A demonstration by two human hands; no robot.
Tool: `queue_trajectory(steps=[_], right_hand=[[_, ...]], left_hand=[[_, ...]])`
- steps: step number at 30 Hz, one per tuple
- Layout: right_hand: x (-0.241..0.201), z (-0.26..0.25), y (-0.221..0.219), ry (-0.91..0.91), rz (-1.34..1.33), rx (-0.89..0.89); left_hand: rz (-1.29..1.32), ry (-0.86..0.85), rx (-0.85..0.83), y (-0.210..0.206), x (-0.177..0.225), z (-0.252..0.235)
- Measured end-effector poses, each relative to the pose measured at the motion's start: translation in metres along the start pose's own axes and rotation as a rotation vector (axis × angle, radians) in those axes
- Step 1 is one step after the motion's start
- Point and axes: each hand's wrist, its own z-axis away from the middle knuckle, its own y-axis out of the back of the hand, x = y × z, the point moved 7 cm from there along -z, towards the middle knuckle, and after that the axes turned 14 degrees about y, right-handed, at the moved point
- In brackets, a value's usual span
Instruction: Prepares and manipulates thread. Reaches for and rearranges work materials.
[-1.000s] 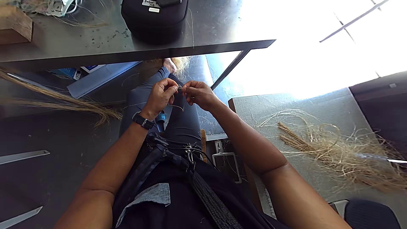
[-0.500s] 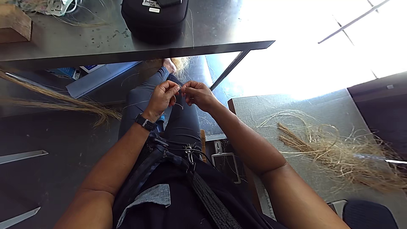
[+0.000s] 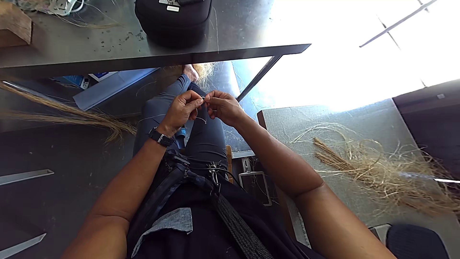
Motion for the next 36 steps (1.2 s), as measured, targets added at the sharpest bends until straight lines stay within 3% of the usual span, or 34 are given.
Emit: queue_trajectory(steps=[5,11,15,21,27,36], right_hand=[[-0.008,-0.002,-0.004,0.158,0.257,-0.102],[-0.011,-0.002,-0.012,0.209,0.351,-0.184],[-0.011,-0.003,-0.007,0.184,0.271,-0.158],[-0.015,-0.003,-0.009,0.23,0.142,-0.148],[-0.021,-0.003,-0.013,0.326,0.211,-0.199],[-0.017,0.0,-0.015,0.179,-0.135,-0.219]], left_hand=[[0.01,0.007,0.079,0.008,0.0,0.0],[0.325,0.155,0.032,0.002,-0.011,-0.002],[0.427,0.247,-0.018,-0.003,-0.015,-0.001],[0.488,0.161,-0.214,-0.012,-0.006,0.002],[0.567,0.131,-0.196,-0.011,-0.004,0.004],[0.507,0.039,-0.189,-0.008,0.004,0.003]])
